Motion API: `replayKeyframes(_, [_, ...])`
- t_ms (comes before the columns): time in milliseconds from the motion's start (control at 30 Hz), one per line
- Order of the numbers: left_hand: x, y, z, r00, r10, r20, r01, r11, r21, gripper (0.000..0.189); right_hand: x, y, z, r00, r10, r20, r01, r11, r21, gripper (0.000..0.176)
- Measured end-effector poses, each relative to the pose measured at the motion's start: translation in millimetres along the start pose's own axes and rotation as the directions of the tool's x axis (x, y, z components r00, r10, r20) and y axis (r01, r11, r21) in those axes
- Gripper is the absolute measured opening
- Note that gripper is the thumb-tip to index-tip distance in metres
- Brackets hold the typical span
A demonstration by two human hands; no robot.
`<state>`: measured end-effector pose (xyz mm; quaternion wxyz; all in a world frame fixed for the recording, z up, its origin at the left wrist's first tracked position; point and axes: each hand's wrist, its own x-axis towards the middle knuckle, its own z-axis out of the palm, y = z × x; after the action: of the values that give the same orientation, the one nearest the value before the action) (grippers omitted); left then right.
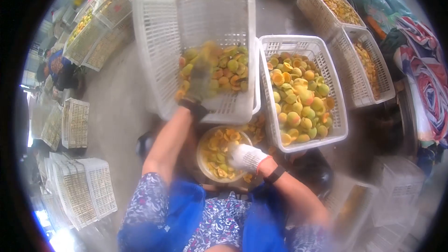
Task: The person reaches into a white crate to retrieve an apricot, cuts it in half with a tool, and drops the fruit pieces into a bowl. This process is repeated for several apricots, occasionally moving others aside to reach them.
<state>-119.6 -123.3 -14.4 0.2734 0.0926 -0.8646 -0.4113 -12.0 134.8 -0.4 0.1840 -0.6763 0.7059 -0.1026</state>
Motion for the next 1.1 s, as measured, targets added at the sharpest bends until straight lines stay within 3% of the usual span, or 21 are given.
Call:
replayKeyframes(33, [10, -62, 14, 0.965, -0.250, 0.084, 0.247, 0.968, 0.048, 0.047, -3, 3, 2, 0.992, 0.113, -0.051, -0.102, 0.977, 0.188, 0.019])
replayKeyframes(67, [6, -133, 34, 0.983, -0.186, 0.001, 0.180, 0.957, 0.226, 0.045, -5, 6, 3, 0.969, 0.231, -0.085, -0.185, 0.910, 0.371, 0.023])
replayKeyframes(100, [5, -178, 49, 0.992, -0.104, -0.071, 0.124, 0.907, 0.403, 0.043, -7, 9, 2, 0.954, 0.292, -0.073, -0.239, 0.881, 0.409, 0.025])
replayKeyframes(133, [8, -169, 52, 0.993, -0.101, -0.066, 0.119, 0.908, 0.401, 0.043, -9, 10, -3, 0.929, 0.367, -0.051, -0.305, 0.837, 0.455, 0.028])
replayKeyframes(200, [10, -144, 51, 0.953, -0.303, -0.018, 0.300, 0.929, 0.216, 0.040, -12, 19, -7, 0.935, 0.354, 0.006, -0.323, 0.846, 0.425, 0.028])
replayKeyframes(233, [6, -182, 61, 0.987, -0.155, 0.039, 0.134, 0.934, 0.331, 0.040, -14, 22, -12, 0.934, 0.357, 0.007, -0.325, 0.844, 0.426, 0.028])
replayKeyframes(267, [8, -160, 57, 0.987, -0.158, 0.042, 0.135, 0.933, 0.332, 0.040, -14, 21, -25, 0.916, 0.399, 0.040, -0.374, 0.815, 0.443, 0.028])
replayKeyframes(333, [14, -86, 39, 0.879, -0.471, 0.078, 0.448, 0.870, 0.206, 0.046, -15, 22, -31, 0.894, 0.441, 0.075, -0.422, 0.777, 0.467, 0.028])
replayKeyframes(467, [7, -85, 55, 0.912, -0.410, -0.013, 0.398, 0.878, 0.267, 0.046, -18, 26, -32, 0.872, 0.485, -0.068, -0.417, 0.809, 0.415, 0.029])
replayKeyframes(500, [2, -56, 46, 0.863, -0.496, 0.090, 0.503, 0.861, -0.074, 0.044, -19, 30, -45, 0.873, 0.474, -0.111, -0.404, 0.832, 0.380, 0.028])
replayKeyframes(533, [-2, -27, 36, 0.814, -0.539, 0.217, 0.579, 0.715, -0.393, 0.041, -22, 31, -55, 0.874, 0.461, -0.155, -0.391, 0.855, 0.341, 0.027])
replayKeyframes(567, [-8, -4, 27, 0.812, -0.540, 0.223, 0.582, 0.716, -0.385, 0.041, -23, 31, -43, 0.869, 0.464, -0.171, -0.394, 0.859, 0.328, 0.023])
replayKeyframes(600, [-15, 17, 19, 0.852, -0.443, 0.279, 0.523, 0.734, -0.433, 0.038, -26, 40, -62, 0.824, 0.443, -0.354, -0.289, 0.865, 0.410, 0.019])
replayKeyframes(633, [-25, 38, 13, 0.881, -0.343, 0.327, 0.468, 0.737, -0.488, 0.035, -26, 41, -66, 0.751, 0.505, -0.426, -0.265, 0.821, 0.506, 0.017])
replayKeyframes(667, [-36, 59, 8, 0.875, -0.349, 0.335, 0.478, 0.733, -0.484, 0.035, -26, 41, -66, 0.666, 0.569, -0.482, -0.227, 0.770, 0.596, 0.016])
replayKeyframes(700, [-46, 80, 3, 0.826, -0.324, 0.462, 0.558, 0.593, -0.581, 0.036, -27, 43, -62, 0.663, 0.579, -0.475, -0.231, 0.762, 0.605, 0.016])
replayKeyframes(733, [-54, 97, -1, 0.769, -0.272, 0.579, 0.635, 0.433, -0.640, 0.037, -27, 47, -55, 0.678, 0.470, -0.564, -0.268, 0.874, 0.406, 0.014])
replayKeyframes(767, [-62, 114, -6, 0.761, -0.273, 0.589, 0.644, 0.433, -0.631, 0.037, -28, 49, -51, 0.701, 0.343, -0.625, -0.297, 0.937, 0.181, 0.012])
replayKeyframes(867, [-78, 137, -9, 0.728, -0.272, 0.629, 0.677, 0.428, -0.599, 0.044, -31, 46, -52, 0.654, 0.269, -0.707, -0.339, 0.940, 0.044, 0.010])
replayKeyframes(1000, [-89, 146, -4, 0.729, -0.327, 0.602, 0.665, 0.548, -0.507, 0.052, -35, 43, -50, 0.642, 0.268, -0.718, -0.399, 0.917, -0.015, 0.012])
replayKeyframes(1100, [-99, 138, 7, 0.786, -0.323, 0.527, 0.595, 0.626, -0.504, 0.050, -36, 43, -46, 0.657, 0.263, -0.707, -0.418, 0.907, -0.051, 0.011])
